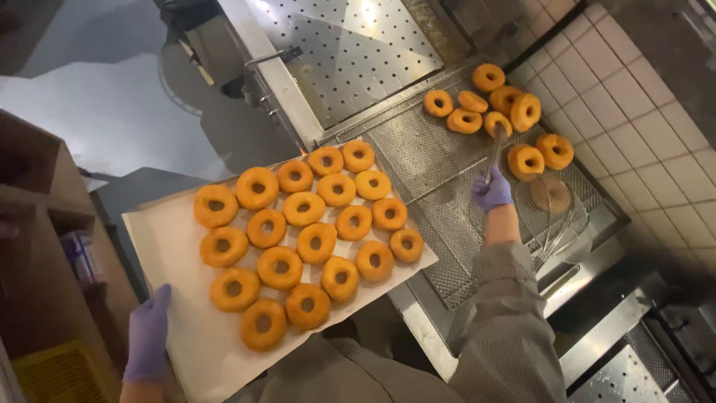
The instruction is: The person is frying donuts in a deep fryer and then placing them on a tray.
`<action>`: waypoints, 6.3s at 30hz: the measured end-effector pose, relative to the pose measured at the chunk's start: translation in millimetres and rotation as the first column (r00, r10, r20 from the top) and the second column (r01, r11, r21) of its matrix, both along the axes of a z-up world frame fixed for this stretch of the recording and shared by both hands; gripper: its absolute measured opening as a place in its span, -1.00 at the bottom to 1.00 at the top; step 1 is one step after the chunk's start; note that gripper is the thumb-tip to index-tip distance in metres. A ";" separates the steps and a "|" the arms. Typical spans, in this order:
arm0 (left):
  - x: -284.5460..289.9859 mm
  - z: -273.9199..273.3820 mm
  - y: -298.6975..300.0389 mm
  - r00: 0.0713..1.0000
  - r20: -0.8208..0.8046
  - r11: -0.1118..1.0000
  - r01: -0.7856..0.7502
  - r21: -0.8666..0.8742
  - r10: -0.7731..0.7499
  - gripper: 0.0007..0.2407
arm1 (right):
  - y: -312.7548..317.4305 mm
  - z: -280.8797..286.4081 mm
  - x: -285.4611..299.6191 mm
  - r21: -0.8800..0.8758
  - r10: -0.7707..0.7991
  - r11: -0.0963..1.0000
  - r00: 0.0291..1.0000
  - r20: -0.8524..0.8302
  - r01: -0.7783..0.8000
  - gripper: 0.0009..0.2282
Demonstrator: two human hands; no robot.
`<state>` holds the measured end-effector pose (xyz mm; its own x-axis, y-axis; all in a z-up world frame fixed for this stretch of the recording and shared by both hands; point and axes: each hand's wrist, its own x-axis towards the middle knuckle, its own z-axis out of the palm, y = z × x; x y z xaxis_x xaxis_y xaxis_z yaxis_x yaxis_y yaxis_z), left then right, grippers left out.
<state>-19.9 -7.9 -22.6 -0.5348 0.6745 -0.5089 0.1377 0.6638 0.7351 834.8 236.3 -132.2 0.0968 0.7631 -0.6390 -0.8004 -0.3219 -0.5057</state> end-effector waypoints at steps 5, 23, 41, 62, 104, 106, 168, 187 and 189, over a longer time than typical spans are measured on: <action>7.8 8.2 3.5 0.999 -0.009 0.990 0.035 0.136 -0.034 -0.61 | -59.8 35.6 -38.7 -0.022 -0.035 0.999 0.983 0.183 0.040 -0.71; 16.3 10.8 1.0 0.997 -0.053 0.988 0.057 0.144 -0.050 -0.64 | -193.5 226.0 -557.6 -0.031 0.889 0.458 0.457 0.024 -0.888 -0.65; 16.7 14.1 -2.0 0.980 0.197 0.986 -0.058 0.155 0.027 -0.71 | 17.9 16.4 -93.0 -0.088 0.093 0.992 0.992 0.081 -0.086 -0.58; 22.3 9.1 -4.8 0.990 0.099 0.970 0.079 0.229 -0.104 -0.48 | -230.5 209.7 -302.4 -0.237 0.637 0.765 0.646 0.422 -0.599 -0.63; 62.8 81.9 -1.8 0.809 0.546 0.954 -0.294 0.057 0.217 -0.59 | 65.5 45.4 -111.6 -0.027 0.313 0.950 0.944 0.101 -0.312 -0.73; 45.7 50.9 -14.1 0.831 0.543 0.960 -0.234 0.153 0.116 -0.62 | 18.1 91.9 -136.3 -0.054 0.464 0.874 0.794 0.393 -0.484 -0.70; -5.1 -23.1 -17.6 0.701 0.640 0.902 0.014 0.431 -0.317 -0.75 | -387.1 210.2 -415.5 -0.280 0.985 0.173 0.159 0.073 -0.944 -0.63; -52.4 -120.2 -23.7 0.807 0.504 0.919 0.116 0.378 -0.309 -0.90 | -335.3 202.2 -348.1 -0.463 0.324 0.781 0.362 0.874 0.420 -0.32; -54.4 -133.8 -20.6 0.768 0.554 0.909 0.085 0.408 -0.320 -0.90 | -362.8 123.1 -304.8 -0.420 0.455 0.793 0.029 0.890 0.441 -0.29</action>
